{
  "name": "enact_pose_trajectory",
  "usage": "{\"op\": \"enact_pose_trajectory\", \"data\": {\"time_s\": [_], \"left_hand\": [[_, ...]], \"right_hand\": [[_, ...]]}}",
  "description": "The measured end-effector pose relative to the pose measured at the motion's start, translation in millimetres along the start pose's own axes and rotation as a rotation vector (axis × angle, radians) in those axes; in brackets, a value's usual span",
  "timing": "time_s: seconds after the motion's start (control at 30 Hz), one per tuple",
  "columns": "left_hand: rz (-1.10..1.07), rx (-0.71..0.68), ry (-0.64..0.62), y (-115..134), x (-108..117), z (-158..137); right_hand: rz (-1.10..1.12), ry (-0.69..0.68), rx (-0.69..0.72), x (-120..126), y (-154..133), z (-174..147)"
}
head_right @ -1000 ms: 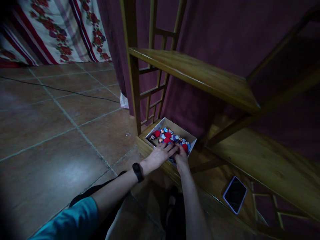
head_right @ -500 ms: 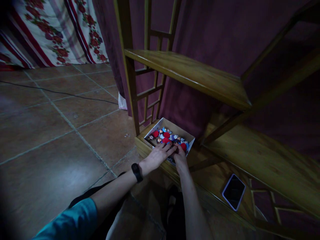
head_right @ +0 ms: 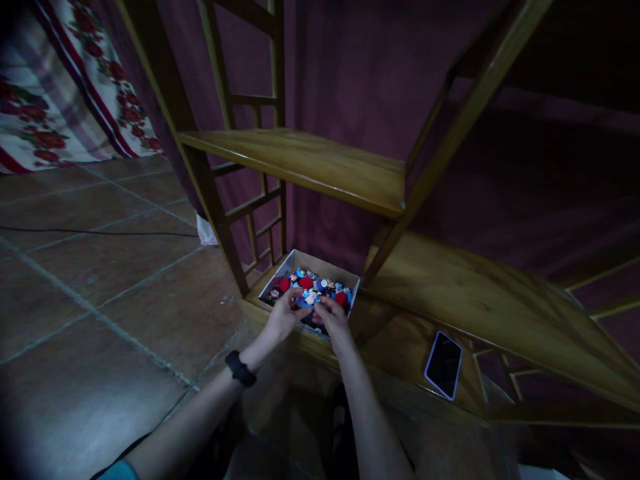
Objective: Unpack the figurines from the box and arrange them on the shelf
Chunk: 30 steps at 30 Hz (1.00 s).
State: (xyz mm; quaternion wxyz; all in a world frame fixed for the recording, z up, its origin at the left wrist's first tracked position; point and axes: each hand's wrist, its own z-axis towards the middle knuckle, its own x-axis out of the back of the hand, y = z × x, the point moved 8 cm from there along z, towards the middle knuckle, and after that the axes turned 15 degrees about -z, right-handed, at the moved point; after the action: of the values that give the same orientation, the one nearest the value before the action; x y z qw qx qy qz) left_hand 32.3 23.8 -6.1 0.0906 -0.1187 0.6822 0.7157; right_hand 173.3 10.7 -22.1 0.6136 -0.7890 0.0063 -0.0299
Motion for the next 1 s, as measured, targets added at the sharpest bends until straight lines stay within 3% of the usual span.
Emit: {"op": "enact_pose_trajectory", "data": {"time_s": [0.1,0.2,0.77,1.0], "left_hand": [[-0.161,0.164,0.046,-9.8,1.0,-0.5],[-0.237,0.238,0.055,-9.1,-0.7,-3.3],[-0.307,0.291,0.177,-22.2,11.0,-6.8],[-0.548,0.36,0.116,-25.3,4.6,-7.4]], "right_hand": [[0.025,0.02,0.004,2.3,1.6,2.1],[0.016,0.053,0.006,5.2,3.2,3.9],[0.115,0.022,-0.067,-4.2,15.7,7.6],[0.1,0.011,-0.065,-6.2,14.6,11.2]]}}
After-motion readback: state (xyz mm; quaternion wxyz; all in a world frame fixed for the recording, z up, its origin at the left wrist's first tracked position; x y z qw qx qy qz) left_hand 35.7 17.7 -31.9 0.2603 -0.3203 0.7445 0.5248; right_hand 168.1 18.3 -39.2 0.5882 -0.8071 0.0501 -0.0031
